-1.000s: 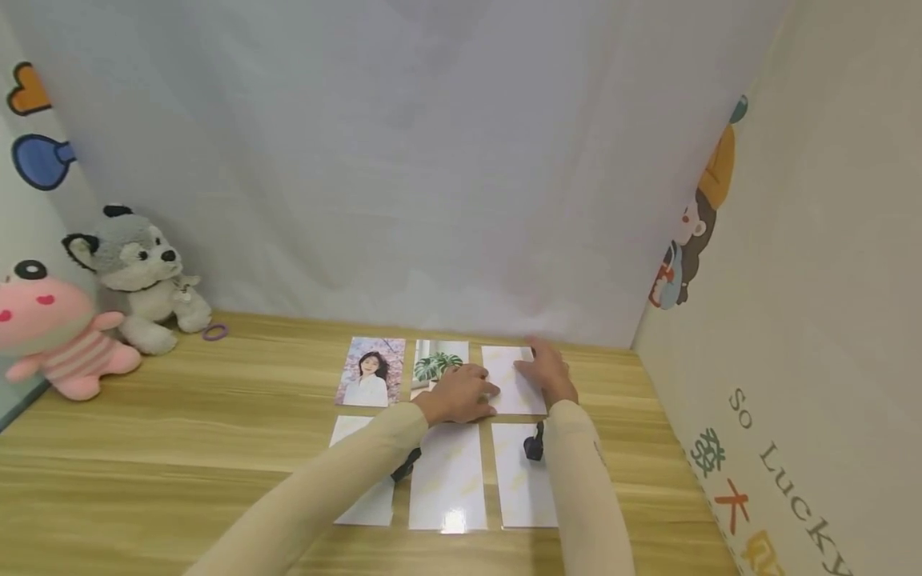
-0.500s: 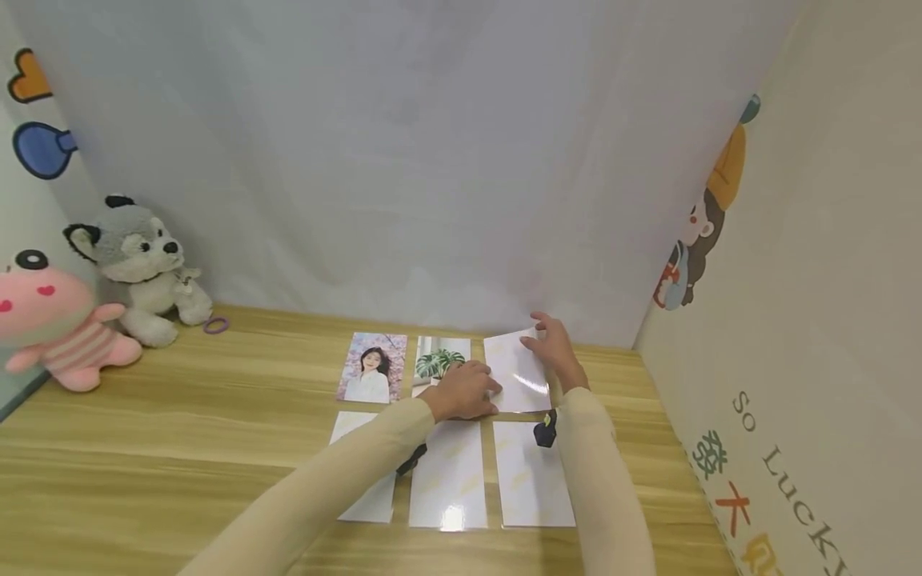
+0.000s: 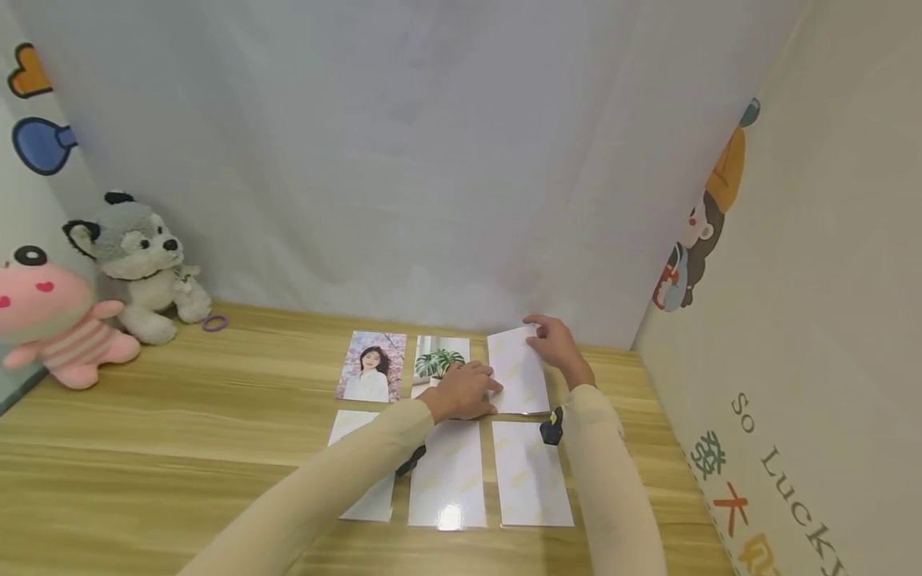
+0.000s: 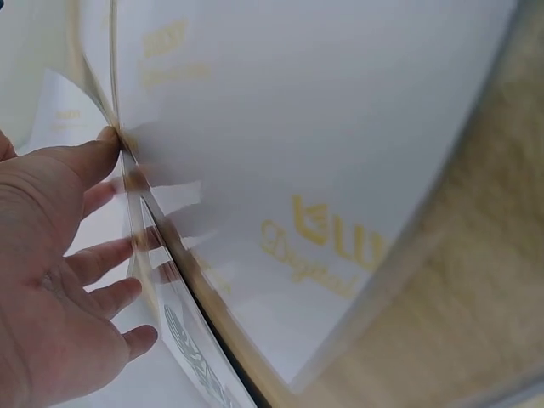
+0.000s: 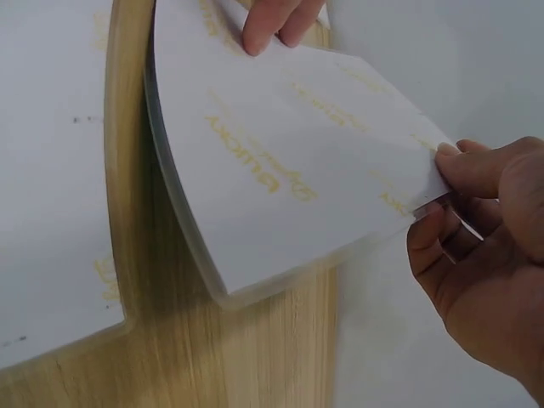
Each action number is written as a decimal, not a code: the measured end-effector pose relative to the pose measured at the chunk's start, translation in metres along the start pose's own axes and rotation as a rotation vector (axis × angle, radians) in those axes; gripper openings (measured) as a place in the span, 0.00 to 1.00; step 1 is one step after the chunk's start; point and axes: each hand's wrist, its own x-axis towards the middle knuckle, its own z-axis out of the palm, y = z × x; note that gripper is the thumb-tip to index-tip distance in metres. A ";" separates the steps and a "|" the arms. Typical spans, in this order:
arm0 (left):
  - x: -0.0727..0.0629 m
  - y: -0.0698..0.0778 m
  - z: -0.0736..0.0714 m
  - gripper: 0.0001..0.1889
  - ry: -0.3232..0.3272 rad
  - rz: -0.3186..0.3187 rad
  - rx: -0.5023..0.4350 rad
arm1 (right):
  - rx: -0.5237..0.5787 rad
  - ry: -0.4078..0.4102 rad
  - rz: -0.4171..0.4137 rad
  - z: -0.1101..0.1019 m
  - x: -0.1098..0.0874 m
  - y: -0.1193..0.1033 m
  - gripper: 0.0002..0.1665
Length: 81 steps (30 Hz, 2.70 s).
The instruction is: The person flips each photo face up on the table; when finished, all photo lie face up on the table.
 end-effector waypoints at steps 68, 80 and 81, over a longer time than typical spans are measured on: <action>-0.028 0.004 -0.021 0.36 0.579 0.323 -0.441 | 1.085 0.109 0.226 0.010 -0.039 -0.047 0.15; -0.029 0.002 -0.017 0.35 0.598 0.299 -0.570 | 1.015 0.069 0.254 0.011 -0.041 -0.046 0.24; -0.028 0.002 -0.017 0.35 0.605 0.294 -0.593 | 0.998 0.058 0.254 0.010 -0.041 -0.046 0.28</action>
